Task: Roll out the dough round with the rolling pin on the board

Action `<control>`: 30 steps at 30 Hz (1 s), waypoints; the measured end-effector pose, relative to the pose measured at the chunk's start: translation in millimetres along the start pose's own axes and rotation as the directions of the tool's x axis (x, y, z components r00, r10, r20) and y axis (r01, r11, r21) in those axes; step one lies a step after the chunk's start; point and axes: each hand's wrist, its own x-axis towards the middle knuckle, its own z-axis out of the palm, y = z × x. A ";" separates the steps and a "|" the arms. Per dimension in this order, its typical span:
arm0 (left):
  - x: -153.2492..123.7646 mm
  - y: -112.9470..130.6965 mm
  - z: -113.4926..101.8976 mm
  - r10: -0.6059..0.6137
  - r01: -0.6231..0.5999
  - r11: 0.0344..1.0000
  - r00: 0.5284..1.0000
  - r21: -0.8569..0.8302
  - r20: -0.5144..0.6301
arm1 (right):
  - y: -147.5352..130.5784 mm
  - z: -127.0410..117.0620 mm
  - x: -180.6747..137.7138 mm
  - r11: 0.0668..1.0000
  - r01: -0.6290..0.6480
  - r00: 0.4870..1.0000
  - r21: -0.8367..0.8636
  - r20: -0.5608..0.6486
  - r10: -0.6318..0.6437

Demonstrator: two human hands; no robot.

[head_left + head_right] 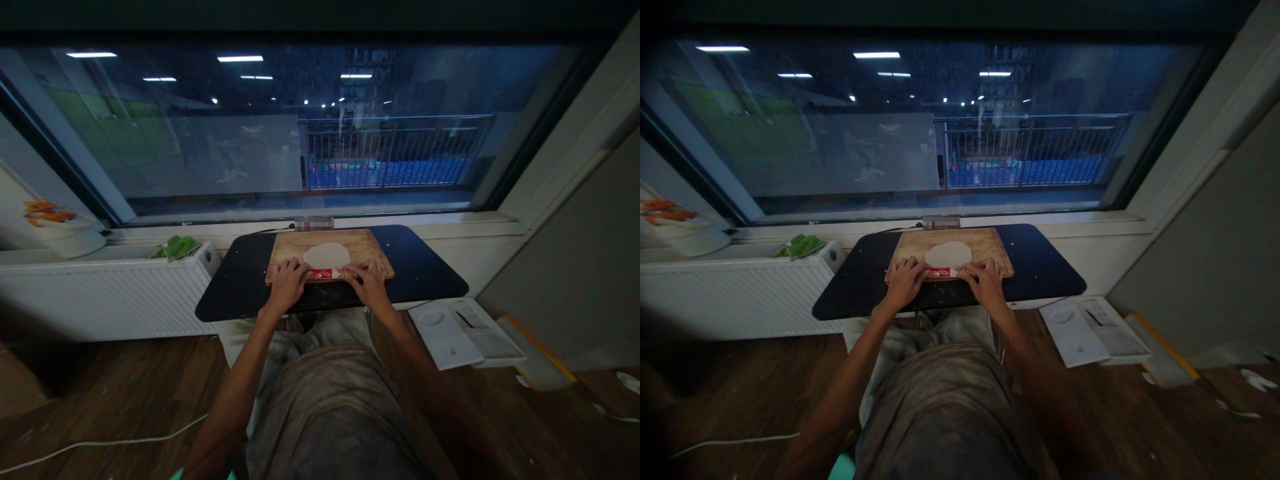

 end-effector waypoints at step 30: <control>-8.5 2.3 21.8 -0.020 0.024 0.997 0.998 0.068 -0.061 | 1.1 -11.4 16.5 0.994 0.083 0.992 -0.068 0.099 -0.076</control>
